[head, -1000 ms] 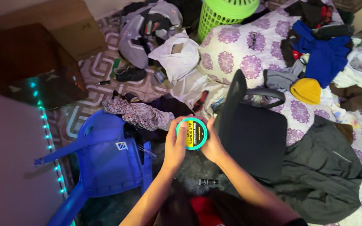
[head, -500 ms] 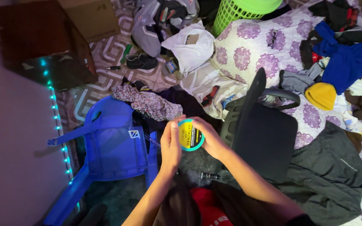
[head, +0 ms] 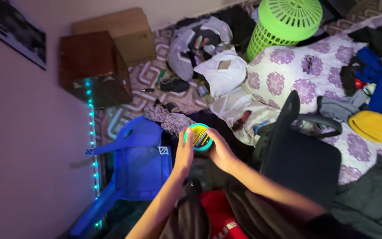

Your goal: Tidying a cluttered bedroom by handling objects, moving a chair, and sorting laundry.

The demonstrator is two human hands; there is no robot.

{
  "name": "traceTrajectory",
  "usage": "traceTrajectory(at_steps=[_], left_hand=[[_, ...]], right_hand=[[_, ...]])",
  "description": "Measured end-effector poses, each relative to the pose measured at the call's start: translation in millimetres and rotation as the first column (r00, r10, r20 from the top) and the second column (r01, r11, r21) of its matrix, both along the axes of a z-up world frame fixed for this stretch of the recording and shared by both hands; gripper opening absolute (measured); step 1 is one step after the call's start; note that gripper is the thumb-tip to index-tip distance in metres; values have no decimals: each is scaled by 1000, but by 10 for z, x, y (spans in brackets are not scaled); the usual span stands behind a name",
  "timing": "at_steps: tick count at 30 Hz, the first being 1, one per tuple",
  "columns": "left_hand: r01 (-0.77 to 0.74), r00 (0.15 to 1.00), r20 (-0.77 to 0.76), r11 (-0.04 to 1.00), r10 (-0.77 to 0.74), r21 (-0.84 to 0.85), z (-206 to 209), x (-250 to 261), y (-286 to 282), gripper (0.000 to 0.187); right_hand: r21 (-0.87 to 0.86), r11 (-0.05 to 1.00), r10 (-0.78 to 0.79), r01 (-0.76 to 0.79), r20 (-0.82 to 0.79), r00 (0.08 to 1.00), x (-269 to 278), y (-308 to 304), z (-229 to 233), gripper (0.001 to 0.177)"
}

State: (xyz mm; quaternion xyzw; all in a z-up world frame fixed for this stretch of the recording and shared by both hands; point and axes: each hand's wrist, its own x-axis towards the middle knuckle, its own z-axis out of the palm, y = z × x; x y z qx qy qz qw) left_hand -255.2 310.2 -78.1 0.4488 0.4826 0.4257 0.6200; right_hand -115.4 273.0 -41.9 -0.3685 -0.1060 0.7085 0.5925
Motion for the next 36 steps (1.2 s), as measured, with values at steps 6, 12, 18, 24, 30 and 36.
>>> traceTrajectory(at_steps=[6,12,18,24,30,36], left_hand=[[4,1000,22,933,4,-359,623,-61,507,60],[-133,987,-114,981,118,-141,511,-68,972,54],[-165,986,-16,983,167,76,85,9,1526,53],[-210,951,-243,976,193,-47,234,493,2502,51],[-330,912,225,939,343,-97,-650,873,3712,59],[-502,822,200,844,533,-188,-405,946,4378,63]], right_hand=[[84,996,-9,3,71,997,13,679,-326,25],[-71,974,226,-215,247,942,44,1360,-67,38],[-151,896,443,-418,364,819,202,2086,-196,43],[-165,811,582,-561,321,747,765,3136,-366,47],[-226,691,712,-686,375,594,1212,4459,-452,50],[-128,679,715,-723,341,611,1173,5538,-257,49]])
